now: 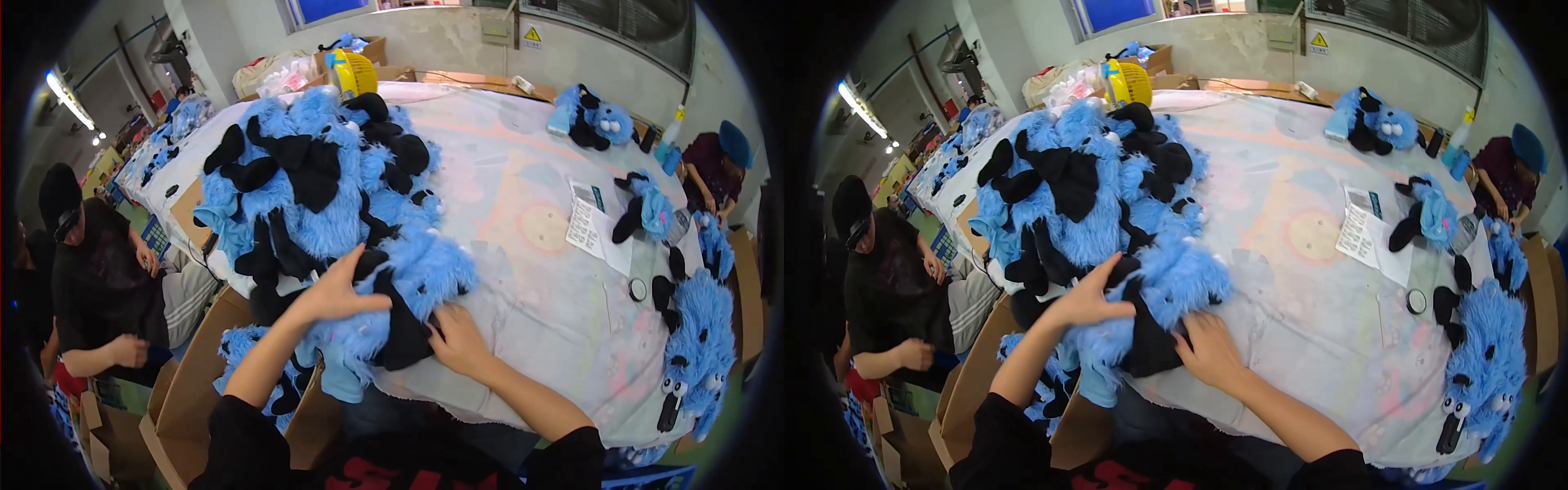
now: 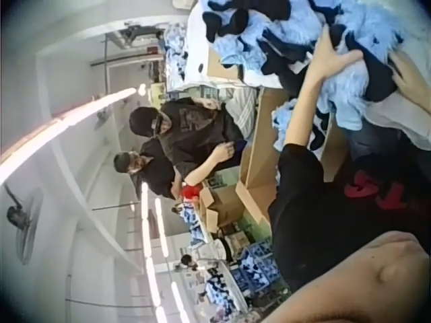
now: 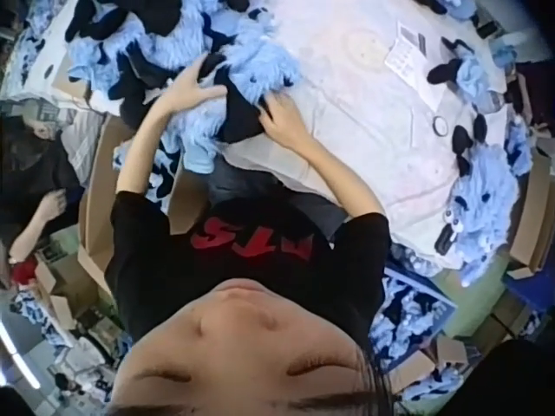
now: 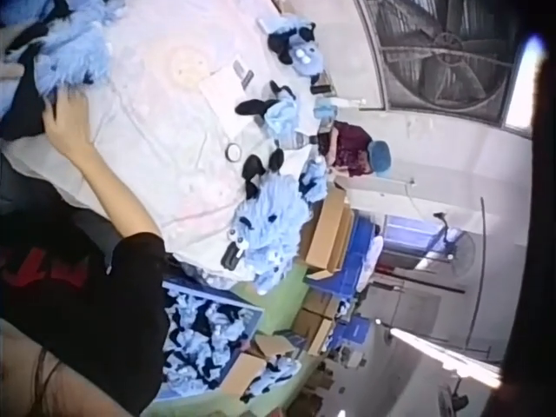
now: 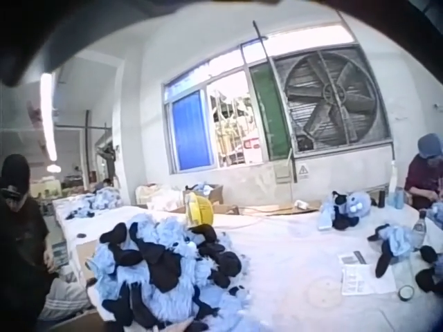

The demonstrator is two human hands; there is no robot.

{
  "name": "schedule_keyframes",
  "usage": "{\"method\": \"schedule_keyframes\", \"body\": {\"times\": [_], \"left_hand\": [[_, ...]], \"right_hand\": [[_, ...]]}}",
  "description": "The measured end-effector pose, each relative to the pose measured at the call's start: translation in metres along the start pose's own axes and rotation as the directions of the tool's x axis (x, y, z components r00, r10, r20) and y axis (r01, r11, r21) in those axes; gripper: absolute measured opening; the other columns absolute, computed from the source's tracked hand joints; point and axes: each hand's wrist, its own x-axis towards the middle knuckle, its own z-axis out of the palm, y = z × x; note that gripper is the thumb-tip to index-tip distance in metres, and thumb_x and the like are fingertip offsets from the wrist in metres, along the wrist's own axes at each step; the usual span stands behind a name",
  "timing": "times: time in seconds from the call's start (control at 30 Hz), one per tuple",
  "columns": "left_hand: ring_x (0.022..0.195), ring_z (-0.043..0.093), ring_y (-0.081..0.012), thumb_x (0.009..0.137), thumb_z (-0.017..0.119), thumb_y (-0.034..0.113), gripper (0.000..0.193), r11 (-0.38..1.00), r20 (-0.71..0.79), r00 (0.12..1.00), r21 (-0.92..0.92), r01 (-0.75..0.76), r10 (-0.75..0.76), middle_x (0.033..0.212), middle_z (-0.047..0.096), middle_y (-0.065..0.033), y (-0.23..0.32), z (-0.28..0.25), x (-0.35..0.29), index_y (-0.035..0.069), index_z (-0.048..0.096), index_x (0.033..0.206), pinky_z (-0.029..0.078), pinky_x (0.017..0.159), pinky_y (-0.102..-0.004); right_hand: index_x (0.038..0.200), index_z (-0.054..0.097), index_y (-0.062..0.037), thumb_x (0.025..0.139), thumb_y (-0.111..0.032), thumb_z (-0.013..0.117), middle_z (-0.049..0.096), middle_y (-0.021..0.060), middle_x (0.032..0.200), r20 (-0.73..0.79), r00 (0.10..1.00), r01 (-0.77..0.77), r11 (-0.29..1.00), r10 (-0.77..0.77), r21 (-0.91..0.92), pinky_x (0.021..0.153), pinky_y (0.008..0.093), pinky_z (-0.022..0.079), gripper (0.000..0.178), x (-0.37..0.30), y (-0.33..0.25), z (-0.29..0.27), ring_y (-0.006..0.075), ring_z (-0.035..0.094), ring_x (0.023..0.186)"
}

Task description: Assembling blue plush toys by attaching eyes and checking components.

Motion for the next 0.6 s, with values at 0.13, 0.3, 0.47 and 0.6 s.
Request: {"method": "schedule_keyframes", "body": {"times": [0.13, 0.3, 0.47, 0.6], "left_hand": [[0.105, 0.052, -0.0252, 0.074, 0.068, 0.044, 0.074, 0.956, 0.252, 0.96, -0.232, 0.178, -0.118, 0.113, 0.055, -0.0172, 0.004, -0.006, 0.031, -0.005, 0.045, 0.124, 0.039, 0.094, -0.0319], [0.104, 0.052, -0.0203, 0.085, 0.058, 0.032, 0.052, 0.905, 0.308, 0.946, -0.424, 0.04, 0.103, 0.114, 0.056, -0.0131, -0.014, 0.049, 0.023, -0.003, 0.048, 0.121, 0.04, 0.092, -0.0308], [0.106, 0.05, -0.0203, 0.079, 0.066, 0.021, 0.063, 0.772, 0.142, 0.989, -0.634, 0.053, 0.049, 0.118, 0.053, -0.0137, -0.002, 0.07, -0.014, -0.003, 0.039, 0.129, 0.038, 0.093, -0.0313], [0.102, 0.051, -0.0206, 0.074, 0.07, 0.014, 0.068, 0.688, -0.138, 0.99, -0.715, -0.127, 0.04, 0.114, 0.053, -0.0138, 0.026, 0.069, -0.034, -0.003, 0.036, 0.131, 0.039, 0.091, -0.0305]], "right_hand": [[0.123, 0.041, -0.0007, 0.081, -0.012, 0.051, 0.055, 0.016, 0.11, 0.106, 0.968, -0.249, 0.794, 0.229, 0.554, 0.088, 0.0365, 0.037, 0.045, -0.002, -0.011, -0.004, 0.0335, 0.051, 0.096], [0.126, 0.039, 0.0006, 0.076, -0.018, 0.059, 0.048, 0.0183, 0.12, 0.05, 0.992, -0.124, 0.824, 0.116, 0.553, 0.096, 0.0372, 0.032, 0.057, -0.011, -0.002, 0.012, 0.0331, 0.045, 0.108], [0.127, 0.038, 0.0012, 0.074, -0.022, 0.062, 0.044, 0.0191, 0.124, 0.149, 0.987, 0.03, 0.973, -0.066, 0.229, 0.097, 0.0387, 0.031, 0.063, -0.021, 0.008, 0.019, 0.033, 0.043, 0.112], [0.127, 0.038, 0.0013, 0.073, -0.022, 0.064, 0.043, 0.0195, 0.125, 0.524, 0.844, -0.077, 0.992, 0.116, -0.096, 0.098, 0.0401, 0.031, 0.064, 0.01, -0.009, 0.013, 0.0336, 0.042, 0.114]]}}
